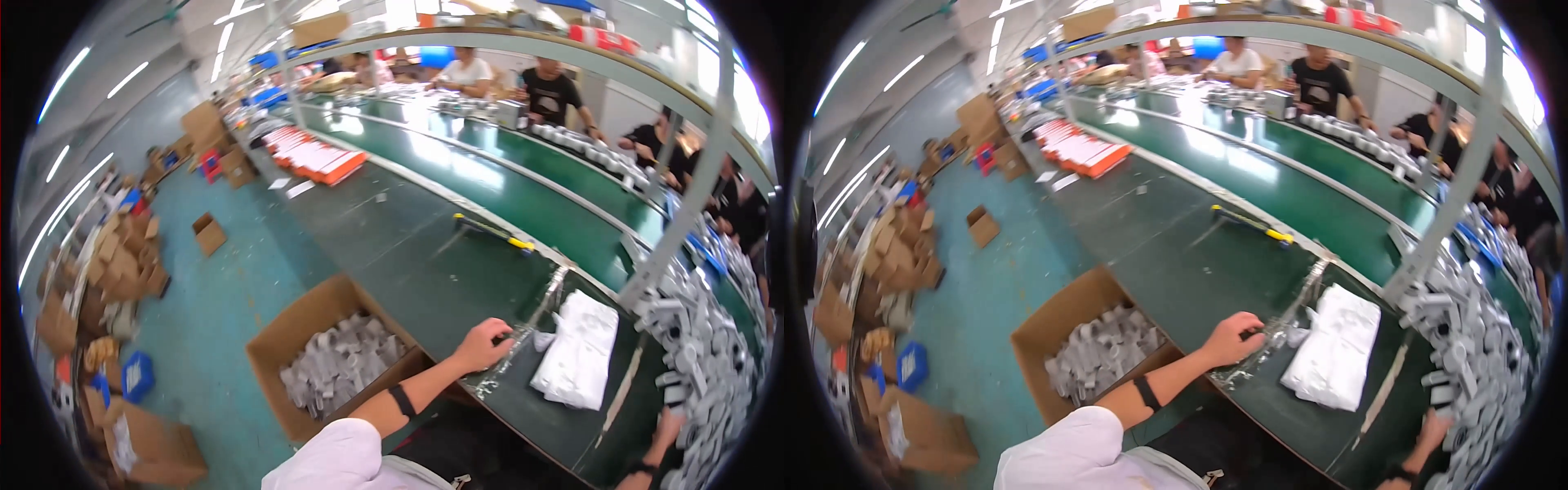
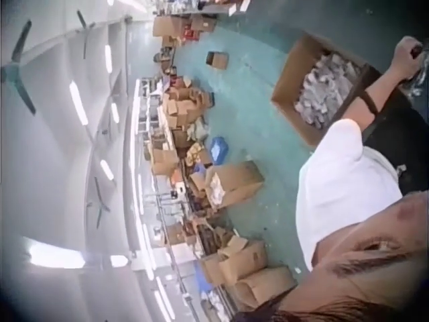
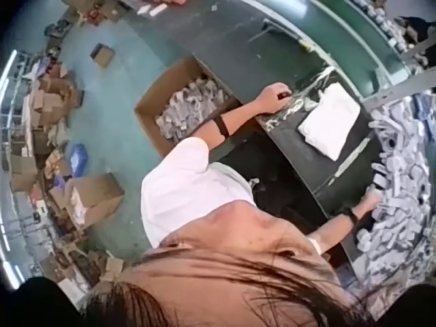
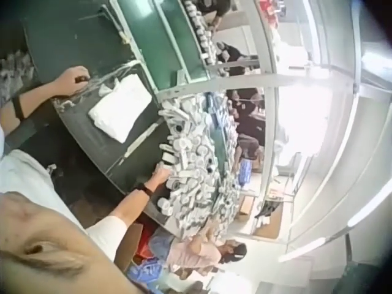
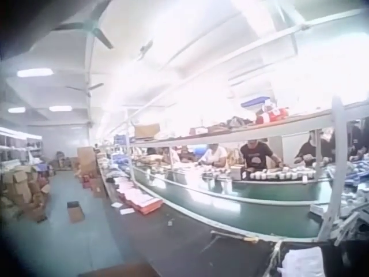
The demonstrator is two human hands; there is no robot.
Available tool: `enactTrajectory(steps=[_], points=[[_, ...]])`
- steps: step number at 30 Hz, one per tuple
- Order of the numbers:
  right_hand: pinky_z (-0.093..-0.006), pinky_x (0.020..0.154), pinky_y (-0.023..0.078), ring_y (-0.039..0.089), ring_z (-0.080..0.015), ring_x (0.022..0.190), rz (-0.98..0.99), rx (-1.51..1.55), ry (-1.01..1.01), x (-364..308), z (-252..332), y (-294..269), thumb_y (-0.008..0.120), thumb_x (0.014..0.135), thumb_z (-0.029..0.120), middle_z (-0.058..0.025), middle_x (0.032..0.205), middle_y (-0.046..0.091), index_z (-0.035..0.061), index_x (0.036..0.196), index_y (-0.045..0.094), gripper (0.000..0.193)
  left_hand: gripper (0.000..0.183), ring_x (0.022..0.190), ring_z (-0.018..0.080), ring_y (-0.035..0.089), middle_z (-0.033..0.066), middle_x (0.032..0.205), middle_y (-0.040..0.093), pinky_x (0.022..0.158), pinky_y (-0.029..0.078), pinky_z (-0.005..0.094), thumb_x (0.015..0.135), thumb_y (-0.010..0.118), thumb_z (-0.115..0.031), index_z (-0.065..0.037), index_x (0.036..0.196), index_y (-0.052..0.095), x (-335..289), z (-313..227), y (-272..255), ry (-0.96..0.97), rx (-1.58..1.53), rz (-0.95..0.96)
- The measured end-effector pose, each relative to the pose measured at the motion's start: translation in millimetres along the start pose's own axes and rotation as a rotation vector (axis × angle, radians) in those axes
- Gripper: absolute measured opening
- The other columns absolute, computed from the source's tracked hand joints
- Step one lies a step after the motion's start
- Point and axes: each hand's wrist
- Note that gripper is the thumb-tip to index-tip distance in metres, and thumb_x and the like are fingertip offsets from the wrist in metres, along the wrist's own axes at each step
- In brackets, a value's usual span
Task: Packaging white electronic camera housings into plastic bags at an assembly line.
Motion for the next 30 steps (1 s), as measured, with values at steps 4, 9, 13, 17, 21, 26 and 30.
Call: enactTrajectory(steps=[4,9,13,17,21,26,30], points=[[-0.0362,0.045,0.042,0.054,-0.0219,0.052,0.289,0.039,0.209,-33,80,-5,0.060,0.084,0.034,-0.0157,0.089,0.062,0.0065,0.139,0.042,0.064,0.024,0.079,0.0216,0.062,0.0104,0.099,0.061,0.067,0.050,0.0328,0.081,0.071,-0.020,-0.003,0.097,0.065,-30,9,-32,-0.036,0.071,-0.113],[-0.0247,0.040,0.038,0.049,-0.0099,0.049,0.285,0.095,0.166,-36,70,-65,0.051,0.093,0.036,-0.0036,0.077,0.058,0.0107,0.120,0.061,0.038,0.024,0.079,0.0225,0.062,0.0106,0.101,0.061,0.068,0.051,0.0331,0.082,0.071,-0.021,-0.004,0.098,0.066,-12,10,-13,0.007,0.061,-0.060],[-0.0227,0.041,0.039,0.051,-0.0087,0.055,0.190,0.612,0.506,-113,135,-105,0.051,0.094,0.030,-0.0028,0.079,0.056,0.0108,0.126,0.055,0.038,0.024,0.082,0.0194,0.062,0.0078,0.099,0.061,0.071,0.051,0.0316,0.083,0.071,-0.020,-0.004,0.099,0.065,-10,5,-13,-0.006,0.066,-0.059],[-0.0395,0.074,0.051,0.063,-0.0293,0.090,0.871,1.506,0.546,-162,116,-117,0.061,0.084,0.016,-0.0185,0.111,0.063,-0.0014,0.125,0.054,0.045,0.025,0.084,0.0242,0.062,0.0102,0.102,0.062,0.073,0.051,0.0341,0.081,0.071,-0.020,-0.004,0.099,0.066,-5,-16,-14,-0.015,0.059,-0.029],[-0.0456,0.083,0.053,0.058,-0.0399,0.110,1.005,1.430,0.399,-244,162,-106,0.064,0.073,0.012,-0.0226,0.128,0.056,-0.0008,0.143,0.036,0.076,0.027,0.106,0.0322,0.058,0.0146,0.110,0.061,0.092,0.047,0.0397,0.080,0.071,-0.019,-0.005,0.103,0.066,3,-49,9,0.257,0.055,0.039],[-0.0484,0.075,0.053,0.060,-0.0387,0.095,1.333,1.699,0.572,-268,184,-67,0.064,0.079,0.017,-0.0205,0.117,0.059,0.0032,0.140,0.042,0.066,0.017,0.096,0.0258,0.057,0.0059,0.098,0.062,0.083,0.045,0.0416,0.080,0.069,-0.023,-0.010,0.092,0.066,5,-79,67,0.425,0.315,0.355],[-0.0229,0.041,0.040,0.051,-0.0089,0.058,0.878,1.247,0.393,-294,219,-70,0.050,0.094,0.025,-0.0021,0.083,0.054,0.0092,0.135,0.045,0.044,0.017,0.089,0.0231,0.055,0.0013,0.086,0.058,0.077,0.042,0.0390,0.079,0.067,-0.030,-0.014,0.077,0.065,7,-59,93,0.457,0.558,0.276]])
Point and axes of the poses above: each hand's wrist, its own x-axis towards the middle knuckle, its own y-axis out of the palm, z = x × y
